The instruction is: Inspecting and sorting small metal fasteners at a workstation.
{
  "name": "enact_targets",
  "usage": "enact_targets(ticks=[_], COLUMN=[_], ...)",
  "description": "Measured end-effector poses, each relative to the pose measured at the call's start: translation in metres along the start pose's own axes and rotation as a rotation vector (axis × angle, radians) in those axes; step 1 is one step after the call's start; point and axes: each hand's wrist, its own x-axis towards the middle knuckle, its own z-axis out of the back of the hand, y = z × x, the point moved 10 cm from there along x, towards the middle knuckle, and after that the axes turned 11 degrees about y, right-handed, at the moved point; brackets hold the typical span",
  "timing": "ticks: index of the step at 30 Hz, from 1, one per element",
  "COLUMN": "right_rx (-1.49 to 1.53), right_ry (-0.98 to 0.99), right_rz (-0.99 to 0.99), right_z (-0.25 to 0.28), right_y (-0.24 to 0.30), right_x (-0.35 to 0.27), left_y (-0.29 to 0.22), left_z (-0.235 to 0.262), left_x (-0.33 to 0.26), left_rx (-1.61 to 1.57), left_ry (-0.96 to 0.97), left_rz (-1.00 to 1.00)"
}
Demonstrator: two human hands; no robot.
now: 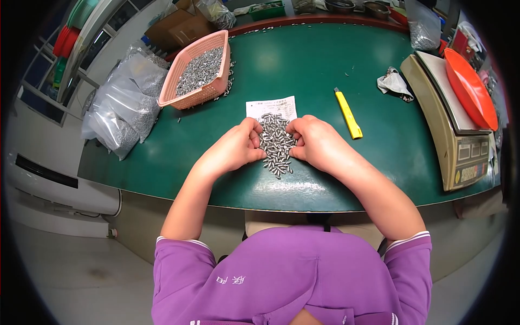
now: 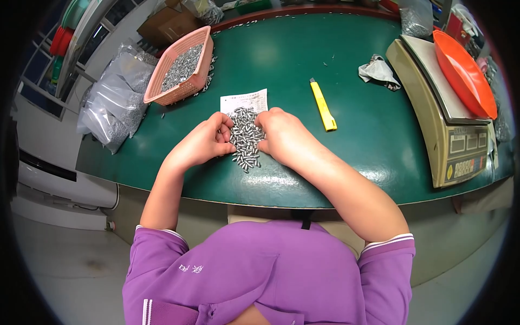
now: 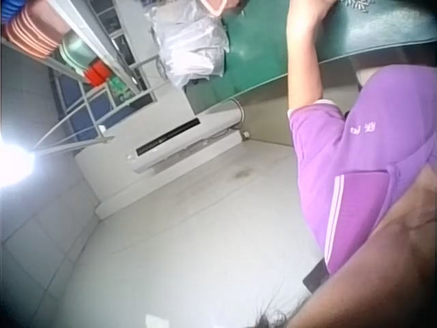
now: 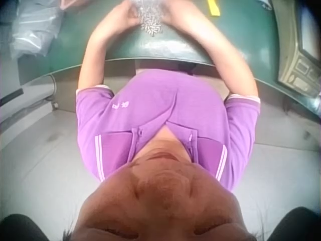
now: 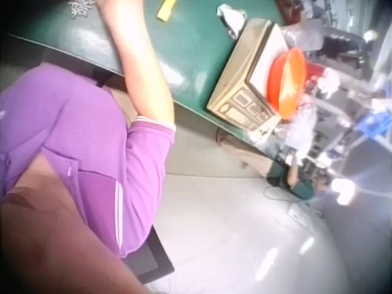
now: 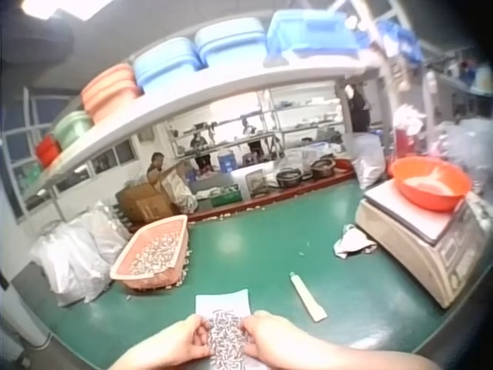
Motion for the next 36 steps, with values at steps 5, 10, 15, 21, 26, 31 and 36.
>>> enact_targets(ticks=[5,10,15,21,26,31,36], right_rx=[0.012,0.032,0.018,-0.029,-0.003,-0.014,-0.043], right_ry=[-0.053,-0.051,0.247,0.318,0.219,0.126,0.117], right_rz=[0.038,0.019,-0.116,-0.072,0.031,0.089,0.108], right_z=[0.003,0.018,0.011,-0.003,-0.004,0.001,0.010], right_y=[-0.004,-0.002,0.006,0.002,0.016,0.018,0.016], right_x=[0.005,-0.002,-0.009,-0.010,-0.007,-0.004,-0.005], left_y=[0.005,0.012,0.021,0.024,0.018,0.012,0.012], left_z=[0.006,0.024,0.028,0.009,0.003,0.006,0.006], left_x=[0.004,-0.013,-0.020,-0.034,-0.027,-0.010,-0.008], left_rx=[-0.089,-0.020,0.006,-0.006,-0.030,-0.047,-0.105], left_ry=[-0.025,-0.070,-0.138,-0.010,-0.058,-0.131,-0.106], left_rz=[-0.021,0.007,0.063,0.081,0.061,0.001,-0.019])
